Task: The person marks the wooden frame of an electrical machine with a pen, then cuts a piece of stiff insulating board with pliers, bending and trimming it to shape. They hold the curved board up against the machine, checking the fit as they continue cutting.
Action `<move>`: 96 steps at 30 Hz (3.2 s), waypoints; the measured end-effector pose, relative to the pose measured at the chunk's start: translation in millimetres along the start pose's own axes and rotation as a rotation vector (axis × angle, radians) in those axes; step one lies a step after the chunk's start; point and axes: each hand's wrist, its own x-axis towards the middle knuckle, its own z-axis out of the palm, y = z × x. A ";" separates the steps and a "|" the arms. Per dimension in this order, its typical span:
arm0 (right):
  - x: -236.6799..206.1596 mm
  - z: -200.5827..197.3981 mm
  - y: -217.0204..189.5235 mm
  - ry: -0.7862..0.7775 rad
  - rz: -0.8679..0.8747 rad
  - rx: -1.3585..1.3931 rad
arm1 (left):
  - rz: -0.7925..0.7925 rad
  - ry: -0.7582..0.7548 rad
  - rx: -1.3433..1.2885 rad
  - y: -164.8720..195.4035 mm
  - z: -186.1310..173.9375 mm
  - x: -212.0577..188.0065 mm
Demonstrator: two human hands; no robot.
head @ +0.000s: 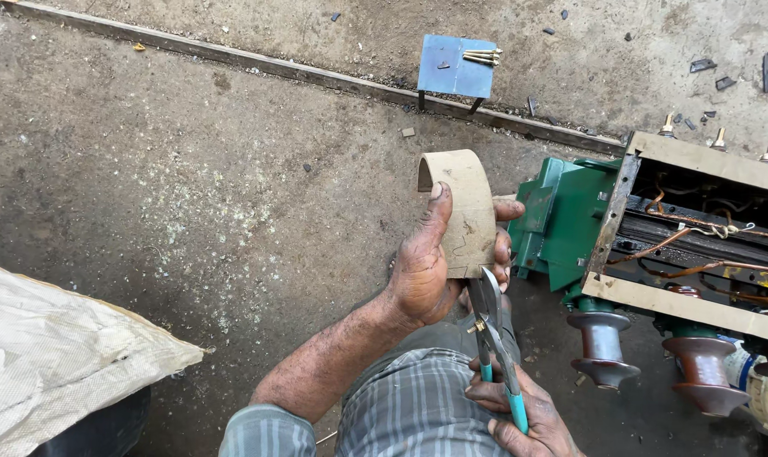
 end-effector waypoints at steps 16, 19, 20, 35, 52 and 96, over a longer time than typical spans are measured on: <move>2.2 5.4 16.2 -0.007 -0.016 0.063 | -0.002 -0.011 0.066 0.1 5.6 -2.5; 2.9 7.1 23.9 0.063 0.017 0.162 | 0.001 0.021 0.101 -0.1 4.7 -2.3; 2.9 7.6 25.9 0.075 0.012 0.123 | 0.001 0.014 0.089 -0.2 4.5 -2.2; 25.6 27.7 -16.5 0.187 -0.237 -0.433 | 0.030 0.008 0.134 4.2 3.4 -6.3; 33.2 2.3 32.3 -0.012 -0.373 -0.132 | 0.174 0.029 0.027 -1.4 11.5 5.0; 15.8 30.3 16.3 0.236 -0.219 -0.205 | 0.271 -0.102 0.204 -22.3 22.2 -5.2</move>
